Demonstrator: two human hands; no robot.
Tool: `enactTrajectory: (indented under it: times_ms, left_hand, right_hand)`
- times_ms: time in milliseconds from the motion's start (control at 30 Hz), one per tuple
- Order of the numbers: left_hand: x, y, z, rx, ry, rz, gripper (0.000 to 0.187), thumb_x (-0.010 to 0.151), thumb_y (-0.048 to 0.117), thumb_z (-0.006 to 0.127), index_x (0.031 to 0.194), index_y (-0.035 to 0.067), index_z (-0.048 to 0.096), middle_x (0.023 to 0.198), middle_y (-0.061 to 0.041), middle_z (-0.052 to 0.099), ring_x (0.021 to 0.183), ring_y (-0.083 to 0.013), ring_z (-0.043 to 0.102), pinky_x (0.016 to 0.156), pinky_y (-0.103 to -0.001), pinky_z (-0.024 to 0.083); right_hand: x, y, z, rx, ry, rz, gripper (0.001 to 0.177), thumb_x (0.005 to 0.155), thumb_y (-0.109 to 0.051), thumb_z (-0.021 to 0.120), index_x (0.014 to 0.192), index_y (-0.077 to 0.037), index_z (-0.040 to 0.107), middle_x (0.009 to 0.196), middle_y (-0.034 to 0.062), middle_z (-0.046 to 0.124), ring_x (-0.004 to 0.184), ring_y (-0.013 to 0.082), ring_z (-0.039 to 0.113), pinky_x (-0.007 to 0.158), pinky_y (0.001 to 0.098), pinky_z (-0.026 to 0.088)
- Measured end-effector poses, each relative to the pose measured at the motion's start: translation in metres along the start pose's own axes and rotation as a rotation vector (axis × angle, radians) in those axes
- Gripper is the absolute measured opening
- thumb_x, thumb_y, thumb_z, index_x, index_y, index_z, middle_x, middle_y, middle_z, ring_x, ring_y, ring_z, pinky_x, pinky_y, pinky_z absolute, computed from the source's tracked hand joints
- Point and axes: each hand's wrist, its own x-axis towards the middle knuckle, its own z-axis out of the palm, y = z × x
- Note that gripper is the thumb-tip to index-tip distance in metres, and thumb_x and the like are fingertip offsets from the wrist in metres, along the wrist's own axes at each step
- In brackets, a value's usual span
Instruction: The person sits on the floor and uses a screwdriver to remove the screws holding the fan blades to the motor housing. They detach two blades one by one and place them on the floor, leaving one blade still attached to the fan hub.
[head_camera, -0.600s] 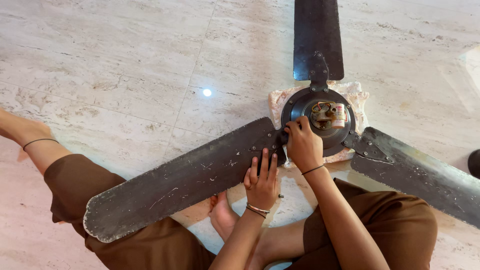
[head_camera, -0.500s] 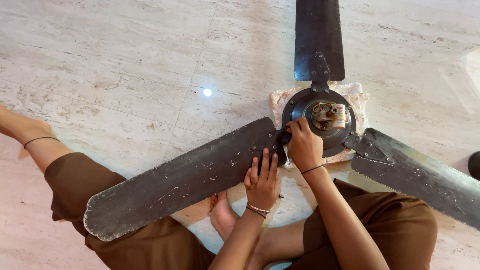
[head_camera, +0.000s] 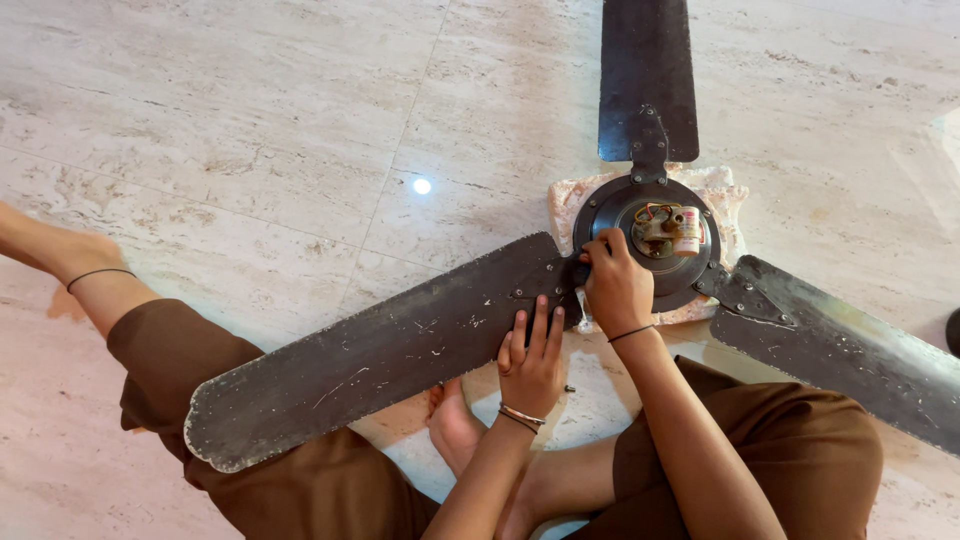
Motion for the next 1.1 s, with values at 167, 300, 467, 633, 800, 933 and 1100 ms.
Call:
enactTrajectory:
  times_ms: [167, 300, 467, 633, 800, 933, 1100]
  left_hand:
    - [-0.001, 0.000, -0.002, 0.030, -0.002, 0.005, 0.053, 0.095, 0.018, 0.063, 0.148, 0.021, 0.060, 0.161, -0.001, 0.049, 0.149, -0.0228, 0.034, 0.117, -0.036, 0.025]
    - [-0.001, 0.000, 0.000, 0.015, 0.010, 0.001, 0.053, 0.096, 0.018, 0.065, 0.149, 0.021, 0.059, 0.162, 0.000, 0.047, 0.151, -0.0224, 0.033, 0.118, -0.035, 0.024]
    - [-0.003, -0.001, 0.000, -0.002, -0.013, 0.011, 0.055, 0.095, 0.016, 0.064, 0.149, 0.020, 0.058, 0.162, -0.002, 0.047, 0.151, -0.0238, 0.032, 0.118, -0.036, 0.023]
    - [-0.003, -0.001, -0.002, 0.012, -0.022, 0.013, 0.056, 0.094, 0.016, 0.064, 0.149, 0.020, 0.058, 0.163, -0.002, 0.046, 0.152, -0.0236, 0.031, 0.118, -0.036, 0.022]
    - [-0.002, -0.001, -0.002, 0.018, -0.027, 0.012, 0.056, 0.094, 0.017, 0.064, 0.149, 0.020, 0.058, 0.163, -0.002, 0.045, 0.151, -0.0235, 0.031, 0.118, -0.036, 0.022]
    - [-0.002, 0.000, -0.001, 0.008, -0.028, 0.012, 0.056, 0.094, 0.018, 0.064, 0.149, 0.020, 0.058, 0.163, -0.002, 0.046, 0.150, -0.0236, 0.032, 0.118, -0.036, 0.023]
    - [-0.002, -0.001, -0.003, 0.023, -0.034, 0.022, 0.057, 0.093, 0.017, 0.064, 0.150, 0.020, 0.058, 0.163, -0.002, 0.046, 0.150, -0.0232, 0.033, 0.117, -0.036, 0.023]
  right_hand:
    - [-0.001, 0.003, -0.001, 0.001, -0.046, -0.038, 0.020, 0.084, 0.001, 0.066, 0.098, -0.012, 0.073, 0.107, 0.0019, 0.062, 0.078, 0.0257, 0.069, 0.062, 0.0389, 0.053]
    - [0.002, 0.008, -0.006, 0.044, -0.029, -0.034, 0.032, 0.088, -0.007, 0.071, 0.119, -0.002, 0.073, 0.105, 0.0108, 0.061, 0.072, 0.0303, 0.067, 0.051, 0.0385, 0.051]
    - [0.001, 0.011, 0.002, -0.018, -0.089, -0.036, 0.010, 0.089, -0.005, 0.070, 0.099, -0.007, 0.073, 0.104, 0.0063, 0.064, 0.073, 0.0267, 0.068, 0.059, 0.0377, 0.054]
    - [-0.002, 0.010, 0.004, -0.053, -0.037, -0.106, 0.020, 0.081, -0.002, 0.069, 0.099, -0.009, 0.072, 0.107, 0.0030, 0.066, 0.076, 0.0244, 0.071, 0.063, 0.0365, 0.055]
    - [-0.001, 0.009, -0.006, 0.025, -0.091, -0.130, 0.020, 0.080, -0.001, 0.068, 0.096, -0.012, 0.074, 0.108, -0.0010, 0.069, 0.077, 0.0240, 0.071, 0.062, 0.0375, 0.055]
    - [0.003, 0.005, -0.014, 0.071, -0.077, -0.127, 0.017, 0.082, -0.001, 0.067, 0.095, -0.010, 0.074, 0.106, -0.0003, 0.070, 0.079, 0.0242, 0.072, 0.063, 0.0367, 0.056]
    - [0.009, -0.006, -0.023, 0.151, -0.018, -0.099, 0.015, 0.086, -0.001, 0.067, 0.096, -0.010, 0.075, 0.103, 0.0017, 0.072, 0.077, 0.0247, 0.072, 0.061, 0.0355, 0.055]
